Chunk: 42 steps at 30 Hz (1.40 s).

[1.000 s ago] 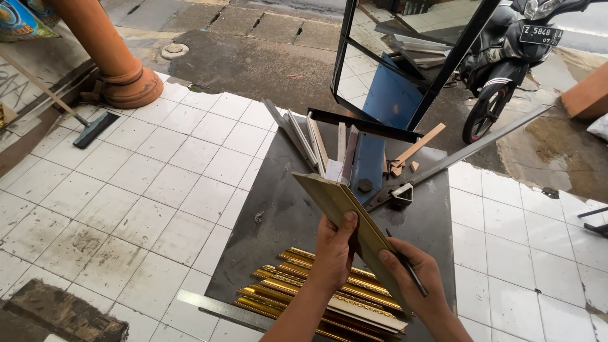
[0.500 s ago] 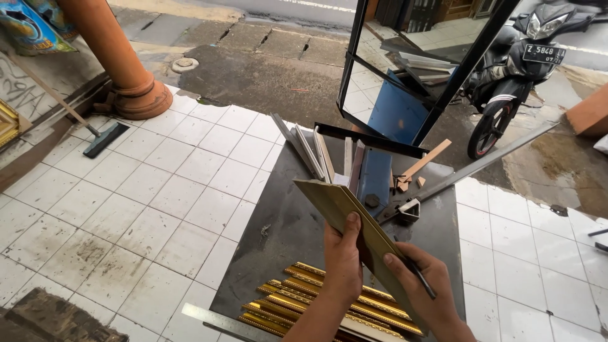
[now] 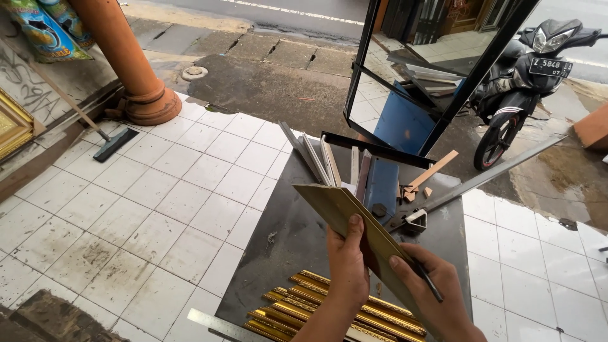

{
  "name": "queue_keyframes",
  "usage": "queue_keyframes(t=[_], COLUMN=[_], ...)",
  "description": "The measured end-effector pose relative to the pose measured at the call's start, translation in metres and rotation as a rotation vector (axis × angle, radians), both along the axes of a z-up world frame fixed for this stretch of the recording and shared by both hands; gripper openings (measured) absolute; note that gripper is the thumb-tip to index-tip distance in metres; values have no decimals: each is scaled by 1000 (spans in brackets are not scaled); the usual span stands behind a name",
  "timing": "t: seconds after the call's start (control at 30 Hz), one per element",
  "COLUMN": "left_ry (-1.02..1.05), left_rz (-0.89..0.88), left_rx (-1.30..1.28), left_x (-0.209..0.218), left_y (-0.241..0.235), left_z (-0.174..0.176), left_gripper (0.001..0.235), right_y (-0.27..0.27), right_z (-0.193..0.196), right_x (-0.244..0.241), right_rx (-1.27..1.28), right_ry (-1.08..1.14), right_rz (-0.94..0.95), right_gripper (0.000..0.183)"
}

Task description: The person is organizing and aligning gold-colored frame molding pieces on a miter cutting machine in preparation for assembly.

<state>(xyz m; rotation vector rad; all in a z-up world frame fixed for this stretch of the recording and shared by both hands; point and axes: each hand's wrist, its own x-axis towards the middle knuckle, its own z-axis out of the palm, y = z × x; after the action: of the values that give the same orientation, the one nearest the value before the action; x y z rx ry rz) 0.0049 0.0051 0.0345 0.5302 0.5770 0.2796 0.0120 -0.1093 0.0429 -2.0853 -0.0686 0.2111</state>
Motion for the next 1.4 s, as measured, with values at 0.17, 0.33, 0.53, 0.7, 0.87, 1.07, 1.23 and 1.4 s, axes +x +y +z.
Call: queue_keyframes(t=[0.17, 0.33, 0.53, 0.7, 0.87, 1.07, 1.23, 1.4], left_ry=[-54, -309, -304, -148, 82, 120, 13, -72], left_rz=[-5, -121, -124, -60, 10, 233, 291, 261], left_rx=[0, -12, -1, -26, -85, -183, -181, -136], left_x=[1, -5, -6, 2, 9, 27, 36, 40], left_y=[-3, -9, -2, 7, 31, 61, 72, 76], left_z=[-11, -6, -5, -22, -2, -12, -20, -31], left_gripper=[33, 56, 57, 41, 31, 32, 37, 32], right_y=[8, 49, 65, 54, 23, 2, -3, -26], right_z=[16, 63, 58, 42, 6, 8, 20, -17], right_x=[12, 31, 44, 47, 58, 42, 26, 32], right_rx=[-151, 63, -92, 92, 408, 319, 452, 466], right_ry=[-423, -893, -923, -628, -63, 100, 220, 100], right_rz=[133, 592, 650, 328, 86, -68, -145, -51], right_gripper=[24, 21, 26, 17, 27, 48, 23, 14])
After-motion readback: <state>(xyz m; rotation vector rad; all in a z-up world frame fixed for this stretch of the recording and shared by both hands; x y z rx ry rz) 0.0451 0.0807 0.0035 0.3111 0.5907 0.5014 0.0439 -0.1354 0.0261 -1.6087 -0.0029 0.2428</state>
